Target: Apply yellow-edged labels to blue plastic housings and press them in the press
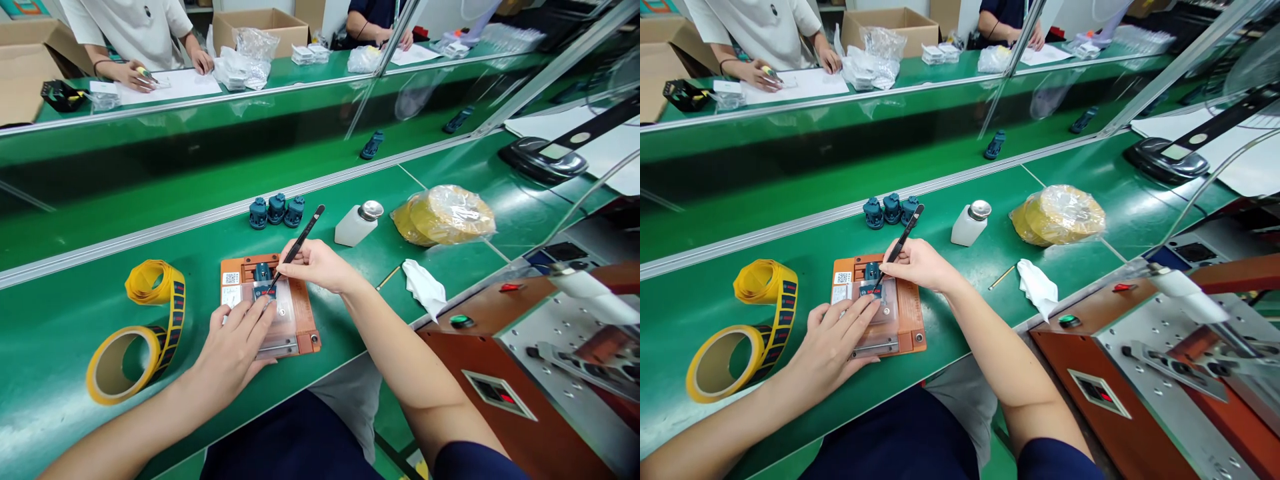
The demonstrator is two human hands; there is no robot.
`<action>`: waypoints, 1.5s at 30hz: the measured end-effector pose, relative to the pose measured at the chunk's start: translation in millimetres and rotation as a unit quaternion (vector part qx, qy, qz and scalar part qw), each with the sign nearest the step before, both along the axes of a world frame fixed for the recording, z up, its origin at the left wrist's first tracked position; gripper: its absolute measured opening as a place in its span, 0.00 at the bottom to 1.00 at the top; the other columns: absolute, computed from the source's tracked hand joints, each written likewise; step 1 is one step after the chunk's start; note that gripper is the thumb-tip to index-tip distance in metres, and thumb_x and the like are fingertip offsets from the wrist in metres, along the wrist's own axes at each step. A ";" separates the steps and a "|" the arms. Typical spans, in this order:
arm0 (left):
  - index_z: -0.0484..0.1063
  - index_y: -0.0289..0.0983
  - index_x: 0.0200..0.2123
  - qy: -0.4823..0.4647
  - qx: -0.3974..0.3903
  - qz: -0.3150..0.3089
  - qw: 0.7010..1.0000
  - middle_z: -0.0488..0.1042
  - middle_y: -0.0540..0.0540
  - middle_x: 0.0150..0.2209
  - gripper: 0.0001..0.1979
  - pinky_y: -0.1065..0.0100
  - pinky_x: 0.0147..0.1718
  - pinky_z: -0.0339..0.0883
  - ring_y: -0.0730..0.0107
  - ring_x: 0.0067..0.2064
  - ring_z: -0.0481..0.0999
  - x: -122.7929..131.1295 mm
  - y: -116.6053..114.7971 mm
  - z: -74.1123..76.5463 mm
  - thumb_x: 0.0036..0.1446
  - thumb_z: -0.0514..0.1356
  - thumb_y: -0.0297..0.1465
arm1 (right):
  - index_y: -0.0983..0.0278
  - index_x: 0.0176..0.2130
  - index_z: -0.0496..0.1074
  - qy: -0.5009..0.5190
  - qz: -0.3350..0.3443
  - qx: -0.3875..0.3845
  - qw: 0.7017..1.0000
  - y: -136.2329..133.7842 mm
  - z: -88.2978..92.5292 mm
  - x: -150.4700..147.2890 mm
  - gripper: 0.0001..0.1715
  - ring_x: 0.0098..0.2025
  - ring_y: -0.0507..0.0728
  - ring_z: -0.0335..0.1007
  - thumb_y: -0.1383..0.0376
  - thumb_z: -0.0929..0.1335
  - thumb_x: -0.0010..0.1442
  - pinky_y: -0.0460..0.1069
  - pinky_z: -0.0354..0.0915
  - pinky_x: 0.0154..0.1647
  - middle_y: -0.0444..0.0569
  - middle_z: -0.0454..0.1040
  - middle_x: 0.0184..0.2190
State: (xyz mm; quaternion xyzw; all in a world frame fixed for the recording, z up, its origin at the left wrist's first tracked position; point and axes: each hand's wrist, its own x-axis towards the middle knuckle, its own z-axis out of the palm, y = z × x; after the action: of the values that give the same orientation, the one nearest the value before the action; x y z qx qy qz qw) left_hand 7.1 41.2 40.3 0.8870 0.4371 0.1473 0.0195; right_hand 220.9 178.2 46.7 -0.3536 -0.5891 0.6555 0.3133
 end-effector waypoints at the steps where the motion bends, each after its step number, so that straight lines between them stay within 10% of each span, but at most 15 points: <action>1: 0.58 0.33 0.68 -0.001 -0.001 -0.002 1.000 0.72 0.35 0.63 0.43 0.51 0.54 0.54 0.47 0.56 0.71 -0.4 0.0 -0.3 0.54 0.71 0.38 | 0.63 0.33 0.72 0.001 -0.021 0.009 1.000 -0.9 3.2 1.6 0.20 0.35 0.56 0.78 0.53 0.78 0.52 0.54 0.75 0.42 0.46 0.77 0.30; 7: 0.49 0.40 0.71 -0.076 -0.069 0.022 0.994 0.64 0.34 0.67 0.52 0.43 0.59 0.54 0.40 0.63 0.62 -10.9 6.7 -4.5 0.52 0.71 0.49 | 0.60 0.37 0.68 -0.120 -0.190 0.153 0.962 -33.3 18.1 35.9 0.12 0.36 0.57 0.76 0.56 0.71 0.61 0.52 0.71 0.38 0.47 0.77 0.34; 13: 0.43 0.44 0.72 -0.200 -0.061 0.105 0.972 0.64 0.35 0.64 0.51 0.45 0.57 0.67 0.44 0.62 0.65 -14.6 10.5 -14.3 0.55 0.70 0.42 | 0.61 0.45 0.65 -0.455 -0.211 0.251 0.828 -79.1 -32.4 71.6 0.09 0.35 0.62 0.74 0.62 0.61 0.67 0.54 0.66 0.35 0.51 0.76 0.34; 17: 0.60 0.61 0.64 -0.260 0.193 -0.030 0.946 0.63 0.49 0.64 0.41 0.47 0.55 0.72 0.57 0.56 0.71 -14.4 -29.0 -23.2 0.52 0.72 0.28 | 0.63 0.48 0.67 -0.507 -0.213 0.320 0.771 -91.3 -72.5 90.8 0.14 0.43 0.66 0.72 0.62 0.58 0.70 0.56 0.68 0.40 0.57 0.74 0.39; 21: 0.77 0.44 0.51 -0.127 0.150 -0.200 0.960 0.71 0.49 0.61 0.18 0.54 0.61 0.69 0.62 0.56 0.72 -20.8 -67.5 -35.3 0.58 0.64 0.23 | 0.65 0.52 0.71 -0.516 -0.244 0.356 0.740 -94.5 -79.9 98.1 0.19 0.45 0.68 0.68 0.59 0.60 0.70 0.61 0.68 0.45 0.61 0.72 0.42; 24: 0.73 0.40 0.59 -0.012 0.064 -0.229 0.971 0.73 0.50 0.61 0.24 0.61 0.62 0.66 0.63 0.61 0.69 -28.1 -72.1 -36.9 0.62 0.57 0.20 | 0.63 0.55 0.73 -0.436 -0.241 0.387 0.776 -94.0 -63.5 80.8 0.20 0.51 0.68 0.65 0.59 0.61 0.71 0.64 0.64 0.54 0.61 0.71 0.48; 30: 0.68 0.44 0.63 -0.045 0.013 -0.213 0.976 0.71 0.52 0.64 0.25 0.53 0.72 0.44 0.63 0.66 0.66 -39.4 -60.8 -30.4 0.64 0.63 0.35 | 0.47 0.60 0.73 -0.228 0.009 0.357 0.906 -81.8 -39.5 24.3 0.22 0.62 0.64 0.57 0.56 0.60 0.73 0.63 0.56 0.66 0.50 0.64 0.58; 36: 0.65 0.33 0.64 -0.137 0.006 -0.114 0.984 0.75 0.40 0.60 0.26 0.54 0.71 0.48 0.60 0.68 0.65 -36.3 -57.9 -46.2 0.64 0.61 0.26 | 0.48 0.58 0.75 -0.205 0.040 0.327 0.922 -60.6 -53.2 13.5 0.23 0.62 0.64 0.54 0.51 0.59 0.73 0.63 0.53 0.68 0.52 0.62 0.55; 45: 0.67 0.32 0.63 -0.149 0.018 -0.123 0.981 0.77 0.42 0.59 0.26 0.57 0.72 0.46 0.63 0.66 0.68 -35.9 -54.4 -48.4 0.62 0.62 0.24 | 0.47 0.59 0.74 -0.208 0.067 0.348 0.912 -52.3 -55.1 10.3 0.26 0.60 0.64 0.55 0.49 0.56 0.73 0.64 0.52 0.67 0.52 0.60 0.55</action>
State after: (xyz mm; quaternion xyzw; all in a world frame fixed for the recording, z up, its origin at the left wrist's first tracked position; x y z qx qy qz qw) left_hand -28.7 -13.2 -8.2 0.9026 0.3138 0.2816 0.0867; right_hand 231.2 125.9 -8.4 -0.3103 -0.8540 0.3401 0.2423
